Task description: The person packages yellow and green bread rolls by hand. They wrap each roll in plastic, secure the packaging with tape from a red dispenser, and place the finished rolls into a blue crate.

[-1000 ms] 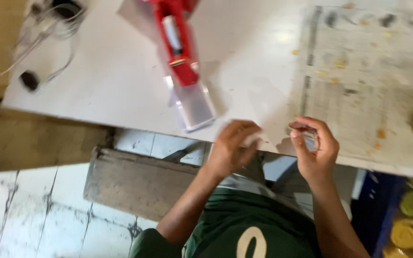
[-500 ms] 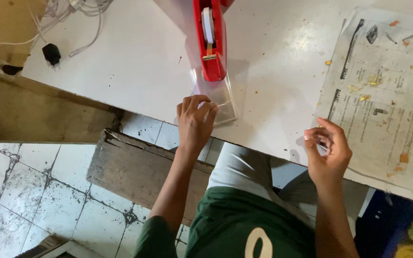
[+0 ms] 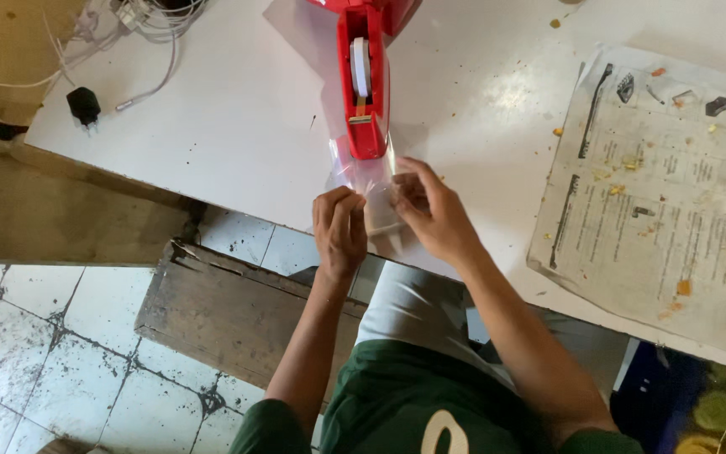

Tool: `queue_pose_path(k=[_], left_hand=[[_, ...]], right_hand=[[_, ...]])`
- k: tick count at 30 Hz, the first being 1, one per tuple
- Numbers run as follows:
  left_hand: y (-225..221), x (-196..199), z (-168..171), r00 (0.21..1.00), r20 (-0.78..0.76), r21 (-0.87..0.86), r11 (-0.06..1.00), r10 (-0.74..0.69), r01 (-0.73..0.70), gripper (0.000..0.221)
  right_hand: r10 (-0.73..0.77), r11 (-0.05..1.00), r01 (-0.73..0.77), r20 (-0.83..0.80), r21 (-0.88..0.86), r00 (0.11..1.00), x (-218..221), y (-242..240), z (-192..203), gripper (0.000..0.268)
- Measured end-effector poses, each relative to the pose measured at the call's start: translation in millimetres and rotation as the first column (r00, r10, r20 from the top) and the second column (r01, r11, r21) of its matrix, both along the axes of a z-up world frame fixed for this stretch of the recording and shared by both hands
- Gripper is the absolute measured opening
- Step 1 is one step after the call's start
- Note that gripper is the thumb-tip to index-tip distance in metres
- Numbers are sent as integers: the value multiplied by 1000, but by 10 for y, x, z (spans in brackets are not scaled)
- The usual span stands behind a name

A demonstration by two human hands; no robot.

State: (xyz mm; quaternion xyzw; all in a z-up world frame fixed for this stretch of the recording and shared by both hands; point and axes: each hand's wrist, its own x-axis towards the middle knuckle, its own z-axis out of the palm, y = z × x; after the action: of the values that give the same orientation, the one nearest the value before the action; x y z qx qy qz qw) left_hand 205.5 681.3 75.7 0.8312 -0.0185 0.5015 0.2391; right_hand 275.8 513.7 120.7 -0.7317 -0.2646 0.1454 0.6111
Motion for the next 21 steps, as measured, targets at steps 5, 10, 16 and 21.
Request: queue_pose_path(k=[5, 10, 16, 21], left_hand=[[26, -38, -641, 969, 193, 205, 972, -154, 114, 8], [-627, 124, 431, 847, 109, 390, 806, -521, 446, 14], [-987, 691, 712, 679, -235, 467, 532, -695, 706, 10], [-1375, 1079, 458, 434, -660, 219, 396, -613, 892, 27]], right_hand=[[-112, 987, 137, -248, 86, 962, -128, -137, -99, 57], [-25, 915, 271, -629, 299, 777, -71, -859, 37, 85], [-477, 810, 546, -301, 216, 826, 18, -1893, -59, 57], [-728, 675, 736, 116, -55, 676, -172, -2159, -243, 52]])
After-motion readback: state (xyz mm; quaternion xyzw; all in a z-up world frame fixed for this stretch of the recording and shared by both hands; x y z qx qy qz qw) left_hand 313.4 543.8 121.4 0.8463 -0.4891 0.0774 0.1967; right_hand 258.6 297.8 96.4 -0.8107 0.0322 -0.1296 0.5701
